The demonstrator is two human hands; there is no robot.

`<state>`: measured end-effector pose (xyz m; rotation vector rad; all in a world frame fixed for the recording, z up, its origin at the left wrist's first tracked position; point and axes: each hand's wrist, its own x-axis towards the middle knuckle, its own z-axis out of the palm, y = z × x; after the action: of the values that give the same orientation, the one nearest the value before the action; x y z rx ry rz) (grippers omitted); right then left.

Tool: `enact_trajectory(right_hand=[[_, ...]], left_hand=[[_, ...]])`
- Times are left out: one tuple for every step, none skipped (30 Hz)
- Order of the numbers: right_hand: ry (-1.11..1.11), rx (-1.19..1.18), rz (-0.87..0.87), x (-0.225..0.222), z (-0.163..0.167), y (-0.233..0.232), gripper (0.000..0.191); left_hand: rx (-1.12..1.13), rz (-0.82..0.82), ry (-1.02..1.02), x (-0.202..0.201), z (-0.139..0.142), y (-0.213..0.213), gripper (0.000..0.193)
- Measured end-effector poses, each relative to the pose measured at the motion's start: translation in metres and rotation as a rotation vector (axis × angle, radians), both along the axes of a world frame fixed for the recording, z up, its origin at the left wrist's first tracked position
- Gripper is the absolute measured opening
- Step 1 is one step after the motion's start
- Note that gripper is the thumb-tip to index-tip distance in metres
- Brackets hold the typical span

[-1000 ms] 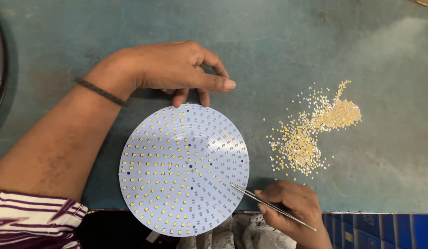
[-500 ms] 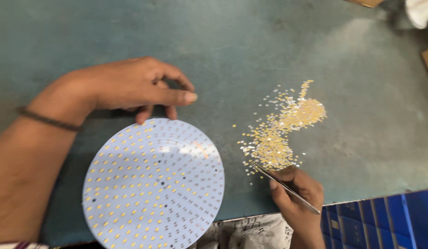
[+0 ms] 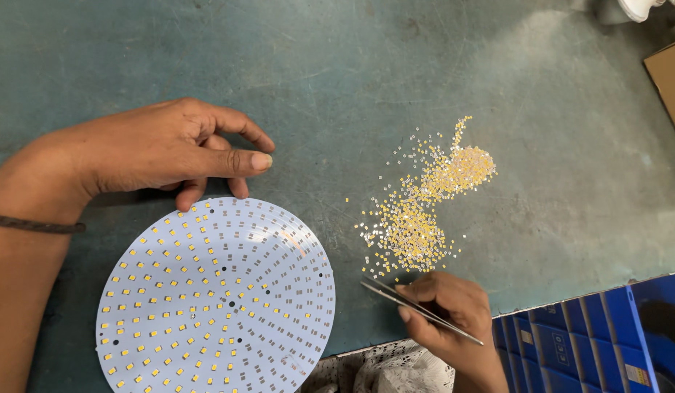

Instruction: The person holds a circular LED light board on a workbench and uses tweezers to pick small surface-mount LED components one at a time from a pile on the table, placing each onto empty pads on the board. The left hand steadies and rotates the board as more components are placed across its surface.

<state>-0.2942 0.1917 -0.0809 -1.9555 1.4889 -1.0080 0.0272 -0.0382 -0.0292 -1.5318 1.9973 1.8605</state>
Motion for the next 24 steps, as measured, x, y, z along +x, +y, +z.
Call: enact_trajectory(right_hand=[[-0.009, -0.01, 0.02, 0.0, 0.0, 0.0, 0.017], [-0.017, -0.021, 0.04, -0.001, 0.0, -0.001, 0.017], [-0.026, -0.032, 0.059, -0.001, -0.001, 0.0, 0.018], [-0.039, -0.035, 0.033, 0.0, -0.001, 0.0, 0.018], [-0.052, -0.038, 0.007, 0.001, -0.002, 0.001, 0.018], [-0.065, -0.042, -0.018, 0.002, -0.002, 0.002, 0.018], [-0.04, -0.026, -0.027, 0.002, -0.002, 0.001, 0.018], [-0.014, -0.01, -0.036, 0.002, -0.002, 0.001, 0.018], [0.012, 0.006, -0.045, 0.002, -0.001, 0.001, 0.019], [0.005, 0.001, -0.034, 0.001, -0.001, 0.001, 0.018], [-0.002, -0.003, -0.022, 0.001, -0.001, 0.0, 0.018], [-0.01, -0.006, -0.01, 0.001, -0.001, 0.0, 0.018], [-0.013, -0.013, -0.01, 0.001, -0.001, 0.0, 0.018], [-0.017, -0.02, -0.01, 0.001, -0.002, 0.0, 0.017], [-0.02, -0.027, -0.01, 0.002, -0.002, 0.0, 0.017], [-0.002, -0.026, -0.008, 0.002, -0.002, 0.0, 0.017], [0.017, -0.026, -0.004, 0.002, -0.002, 0.0, 0.017], [0.035, -0.026, 0.0, 0.003, -0.001, -0.001, 0.017], [0.039, -0.033, -0.006, 0.004, -0.001, -0.001, 0.017], [0.041, -0.039, -0.009, 0.006, -0.001, 0.0, 0.017], [0.04, -0.042, -0.009, 0.009, -0.002, -0.001, 0.017], [0.007, -0.028, 0.062, 0.013, -0.003, -0.002, 0.017], [-0.026, -0.011, 0.132, 0.016, -0.003, -0.002, 0.017], [-0.057, 0.004, 0.201, 0.019, -0.003, -0.002, 0.017]], left_hand=[[-0.001, 0.002, -0.005, 0.0, 0.0, 0.0, 0.062], [-0.002, 0.005, -0.01, 0.0, 0.0, 0.0, 0.061], [-0.003, 0.003, -0.007, 0.0, 0.0, 0.0, 0.061], [-0.004, 0.002, -0.005, 0.0, -0.001, 0.0, 0.061], [-0.005, 0.001, -0.002, 0.0, -0.001, 0.0, 0.061], [-0.008, 0.001, -0.008, 0.0, -0.001, 0.0, 0.061], [-0.01, 0.0, -0.014, 0.0, -0.001, 0.0, 0.061], [-0.013, 0.0, -0.02, 0.0, -0.001, 0.0, 0.061], [-0.013, -0.004, -0.012, 0.0, -0.001, 0.0, 0.061], [-0.012, -0.007, -0.004, 0.0, -0.001, 0.0, 0.061], [-0.012, -0.011, 0.004, 0.0, -0.001, 0.0, 0.061], [-0.007, -0.01, 0.009, 0.0, -0.001, 0.0, 0.061], [-0.001, -0.009, 0.014, 0.0, -0.001, 0.0, 0.061], [0.006, -0.008, 0.019, 0.001, -0.001, 0.0, 0.062], [-0.002, -0.015, 0.017, 0.001, -0.001, 0.0, 0.062], [-0.009, -0.021, 0.016, 0.002, -0.002, 0.0, 0.062], [-0.017, -0.028, 0.014, 0.003, -0.002, -0.001, 0.062], [-0.036, -0.05, 0.029, 0.003, -0.003, -0.002, 0.062], [-0.054, -0.07, 0.042, 0.003, -0.004, -0.002, 0.062], [-0.071, -0.086, 0.052, 0.005, -0.004, -0.003, 0.063], [-0.079, -0.096, 0.071, 0.006, -0.005, -0.003, 0.063], [-0.084, -0.104, 0.089, 0.008, -0.005, -0.003, 0.062], [-0.087, -0.112, 0.106, 0.009, -0.005, -0.002, 0.062], [-0.104, -0.108, 0.095, 0.01, -0.005, -0.001, 0.061]])
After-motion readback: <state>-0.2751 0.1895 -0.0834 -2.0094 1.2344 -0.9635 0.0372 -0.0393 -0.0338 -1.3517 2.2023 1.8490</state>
